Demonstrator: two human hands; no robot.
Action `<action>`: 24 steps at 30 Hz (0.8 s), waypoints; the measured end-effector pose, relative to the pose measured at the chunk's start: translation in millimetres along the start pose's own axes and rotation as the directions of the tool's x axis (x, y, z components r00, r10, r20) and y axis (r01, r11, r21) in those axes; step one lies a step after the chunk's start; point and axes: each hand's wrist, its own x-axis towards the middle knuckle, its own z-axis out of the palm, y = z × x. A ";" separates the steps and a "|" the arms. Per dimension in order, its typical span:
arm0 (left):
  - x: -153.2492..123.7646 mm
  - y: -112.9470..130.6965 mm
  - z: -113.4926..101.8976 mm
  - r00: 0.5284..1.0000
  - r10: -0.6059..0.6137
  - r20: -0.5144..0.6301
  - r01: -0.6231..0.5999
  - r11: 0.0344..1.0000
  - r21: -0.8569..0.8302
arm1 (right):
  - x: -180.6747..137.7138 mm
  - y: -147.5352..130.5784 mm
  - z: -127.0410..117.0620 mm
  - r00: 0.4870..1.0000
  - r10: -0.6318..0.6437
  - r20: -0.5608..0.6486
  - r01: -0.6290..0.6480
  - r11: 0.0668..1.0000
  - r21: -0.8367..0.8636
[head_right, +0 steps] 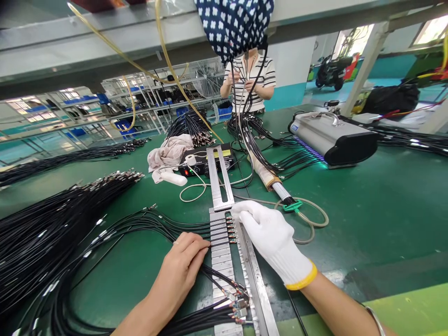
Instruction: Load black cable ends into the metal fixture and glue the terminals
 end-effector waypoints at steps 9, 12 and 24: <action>2.7 -1.0 -26.8 0.904 -0.128 0.409 0.184 0.978 -0.099 | -1.5 -2.2 -3.5 0.999 -0.027 -0.016 0.026 0.997 -0.073; 2.7 1.5 -27.1 0.907 -0.163 0.389 0.236 0.961 -0.146 | -0.9 -4.3 -4.9 0.999 -0.042 -0.028 0.038 0.993 -0.111; 4.2 -0.4 -21.4 0.935 -0.267 0.233 0.307 0.938 -0.158 | 0.9 -3.3 -4.2 0.999 0.019 -0.031 -0.021 0.997 -0.075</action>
